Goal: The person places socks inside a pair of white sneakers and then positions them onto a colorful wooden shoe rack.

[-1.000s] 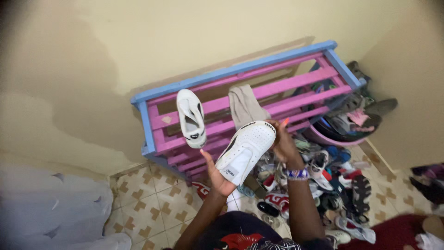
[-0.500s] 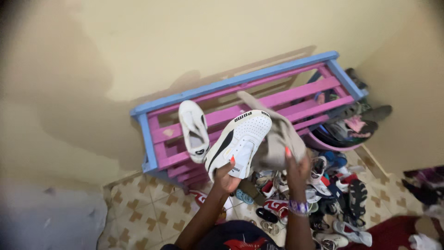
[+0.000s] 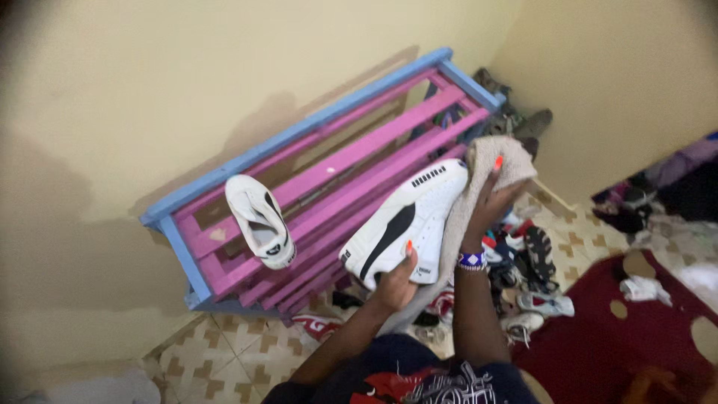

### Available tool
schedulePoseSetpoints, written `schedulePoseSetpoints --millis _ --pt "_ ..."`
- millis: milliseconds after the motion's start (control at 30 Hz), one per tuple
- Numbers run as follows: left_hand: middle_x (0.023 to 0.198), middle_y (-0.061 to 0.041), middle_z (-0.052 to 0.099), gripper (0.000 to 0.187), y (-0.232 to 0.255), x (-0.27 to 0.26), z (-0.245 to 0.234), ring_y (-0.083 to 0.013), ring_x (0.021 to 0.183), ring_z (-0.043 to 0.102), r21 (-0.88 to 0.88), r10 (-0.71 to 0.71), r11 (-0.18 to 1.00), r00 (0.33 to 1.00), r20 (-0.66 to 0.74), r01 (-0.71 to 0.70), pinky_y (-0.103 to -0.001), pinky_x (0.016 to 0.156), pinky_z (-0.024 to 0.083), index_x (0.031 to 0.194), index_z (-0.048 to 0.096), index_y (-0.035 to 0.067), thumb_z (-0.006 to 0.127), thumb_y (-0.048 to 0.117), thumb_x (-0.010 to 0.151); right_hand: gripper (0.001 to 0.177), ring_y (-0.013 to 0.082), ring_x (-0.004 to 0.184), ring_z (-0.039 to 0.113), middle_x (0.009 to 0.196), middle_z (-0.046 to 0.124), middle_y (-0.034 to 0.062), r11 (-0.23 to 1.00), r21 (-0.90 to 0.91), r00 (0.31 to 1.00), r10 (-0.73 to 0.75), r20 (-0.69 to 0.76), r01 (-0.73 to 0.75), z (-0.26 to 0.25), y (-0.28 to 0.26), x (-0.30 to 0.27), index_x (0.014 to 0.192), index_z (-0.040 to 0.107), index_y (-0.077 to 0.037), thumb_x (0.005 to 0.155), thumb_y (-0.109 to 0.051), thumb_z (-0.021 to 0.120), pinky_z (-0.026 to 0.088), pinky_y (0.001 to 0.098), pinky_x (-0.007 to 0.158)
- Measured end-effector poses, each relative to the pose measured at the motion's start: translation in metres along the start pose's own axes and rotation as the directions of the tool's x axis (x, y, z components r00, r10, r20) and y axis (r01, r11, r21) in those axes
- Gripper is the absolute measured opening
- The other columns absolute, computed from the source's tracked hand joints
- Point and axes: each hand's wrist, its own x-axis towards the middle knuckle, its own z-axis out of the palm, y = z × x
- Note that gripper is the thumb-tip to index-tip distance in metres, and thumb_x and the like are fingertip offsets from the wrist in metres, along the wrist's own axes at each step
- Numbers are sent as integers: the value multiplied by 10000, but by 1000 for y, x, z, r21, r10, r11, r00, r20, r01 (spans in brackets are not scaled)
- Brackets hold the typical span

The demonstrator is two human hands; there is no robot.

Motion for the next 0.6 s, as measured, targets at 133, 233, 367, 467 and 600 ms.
schedulePoseSetpoints --millis 133,233,367,467,600 --pt "1493 -145 536 559 25 29 15 -251 1365 525 -718 -294 652 954 56 243 -396 1168 408 1560 357 15 471 287 1085 454 354 1225 594 1339 573 215 993 115 1000 25 -9 -24 -15 -16 4 1412 458 39 1088 -227 629 465 466 1106" --pt "1467 -227 551 568 26 32 -11 -314 1343 535 -789 -270 547 951 151 280 -422 1163 412 1539 388 -48 448 347 1135 590 405 1247 547 1326 530 259 988 -57 978 -134 158 144 -29 -41 -66 1410 438 73 947 -201 680 404 520 1071" --pt "1523 -142 553 550 -22 16 -17 -233 1319 530 -761 -305 558 934 184 332 -347 1130 403 1656 389 -14 417 299 1204 728 555 1396 369 1506 328 436 903 -321 957 -255 137 286 -34 -30 -25 1412 302 176 1010 -296 685 297 578 1170" --pt "1538 -165 497 509 -41 -2 8 -258 1417 468 -5 -102 995 992 -79 102 -407 1231 336 1531 437 -63 481 253 1134 776 505 1464 397 1555 361 384 993 -119 989 -41 -145 24 -35 -22 74 1506 333 155 1059 -381 670 305 552 1252" --pt "1495 -118 525 500 -24 0 21 -239 1384 495 -626 -335 718 940 71 303 -405 1192 386 1555 391 20 381 290 1133 719 525 1573 262 1625 360 347 945 -322 996 -74 -41 57 -39 -11 48 1498 459 88 1030 -384 732 201 545 1320"
